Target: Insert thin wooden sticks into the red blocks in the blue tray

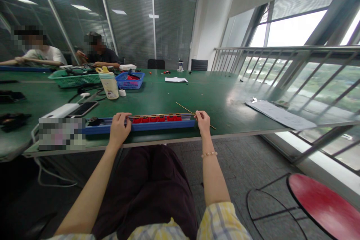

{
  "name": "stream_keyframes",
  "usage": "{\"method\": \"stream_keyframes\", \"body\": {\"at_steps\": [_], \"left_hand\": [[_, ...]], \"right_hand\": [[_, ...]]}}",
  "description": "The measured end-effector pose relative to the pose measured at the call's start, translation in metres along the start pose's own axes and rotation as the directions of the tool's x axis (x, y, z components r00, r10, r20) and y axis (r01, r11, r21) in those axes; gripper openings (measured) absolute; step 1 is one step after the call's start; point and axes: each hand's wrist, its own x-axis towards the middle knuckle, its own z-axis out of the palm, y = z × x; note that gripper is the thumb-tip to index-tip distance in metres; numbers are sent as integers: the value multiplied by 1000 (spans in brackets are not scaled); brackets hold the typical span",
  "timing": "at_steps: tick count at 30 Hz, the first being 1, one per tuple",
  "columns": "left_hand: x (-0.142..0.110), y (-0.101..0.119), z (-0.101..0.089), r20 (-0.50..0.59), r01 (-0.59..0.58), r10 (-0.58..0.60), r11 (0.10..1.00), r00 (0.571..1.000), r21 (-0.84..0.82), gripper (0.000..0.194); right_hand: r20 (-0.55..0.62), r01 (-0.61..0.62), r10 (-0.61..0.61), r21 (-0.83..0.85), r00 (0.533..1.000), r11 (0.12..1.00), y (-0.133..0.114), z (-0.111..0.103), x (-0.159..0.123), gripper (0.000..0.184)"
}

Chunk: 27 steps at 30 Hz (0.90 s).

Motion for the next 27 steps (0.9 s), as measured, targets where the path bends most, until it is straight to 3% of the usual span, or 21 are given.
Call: {"method": "stream_keyframes", "body": {"at_steps": [10,21,27], "left_hand": [[0,0,-1,20,18,-18,1000,1000,-4,25],[0,-1,0,18,15,-14,1000,1000,-5,25],[0,-1,0,22,20,-19,1000,1000,-15,24]], "right_hand": [[-93,-12,20,86,995,996,-5,1,-1,44],[-165,-66,124,318,978,946,9,-1,2,40],[-227,-112,198,343,954,933,9,-3,4,35]]}}
